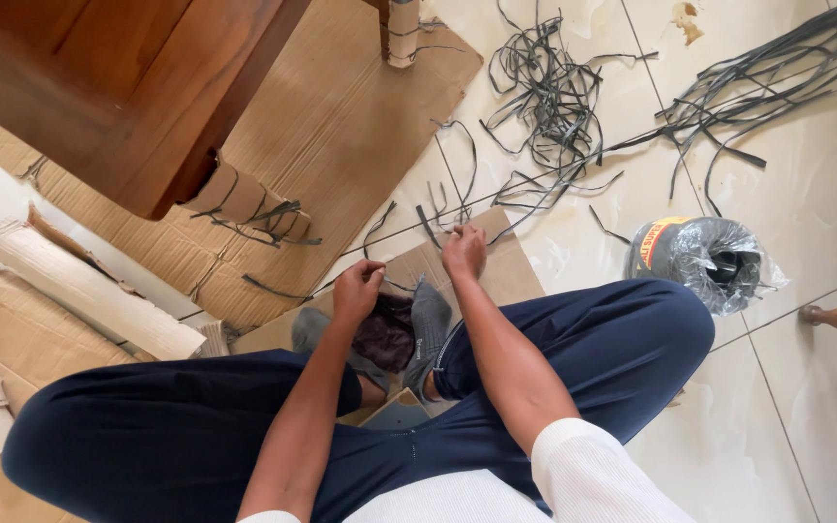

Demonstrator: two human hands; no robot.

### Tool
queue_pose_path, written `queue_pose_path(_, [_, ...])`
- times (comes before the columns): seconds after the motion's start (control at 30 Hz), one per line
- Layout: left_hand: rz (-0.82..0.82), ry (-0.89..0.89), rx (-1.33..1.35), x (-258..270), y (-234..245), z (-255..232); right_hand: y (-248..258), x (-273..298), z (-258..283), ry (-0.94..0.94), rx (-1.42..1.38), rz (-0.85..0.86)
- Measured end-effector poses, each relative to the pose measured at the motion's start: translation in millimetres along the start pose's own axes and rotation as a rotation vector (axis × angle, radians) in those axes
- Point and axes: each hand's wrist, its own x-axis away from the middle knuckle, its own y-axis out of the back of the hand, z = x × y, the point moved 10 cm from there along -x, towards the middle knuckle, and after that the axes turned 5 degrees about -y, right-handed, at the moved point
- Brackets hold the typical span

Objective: Wrap cardboard protection around wooden chair legs and secure them using plastic ties.

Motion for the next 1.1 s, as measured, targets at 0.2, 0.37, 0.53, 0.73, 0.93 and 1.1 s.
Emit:
queue_pose_path(0.2, [0.072,-0.259,-0.186,9,-14,-36,10,-8,1,0.006,-0.076,-0.092])
queue_pose_path(0.37, [0.303,-0.229,-0.125,26,-47,-47,23,-47,6,-0.008,-0.137,-0.195])
queue_pose_path(0.53, [0.508,-0.256,-0.241,52,-83,-37,23,-101,15,0.038,-0.095,-0.225])
queue_pose_path(0.73, [0.622,-0.142,-0.325,54,-89,-29,40,-143,48,-0.007,0.046,-0.048])
queue_pose_path(0.93, [0.654,-0.145,-0.346,51,-93,-25,46,-167,75,0.101,0.147,-0.053])
queue_pose_path(1.1, [0.670,-0.141,-0.328,47,-94,-23,31,-169,116,0.219,0.257,0.123])
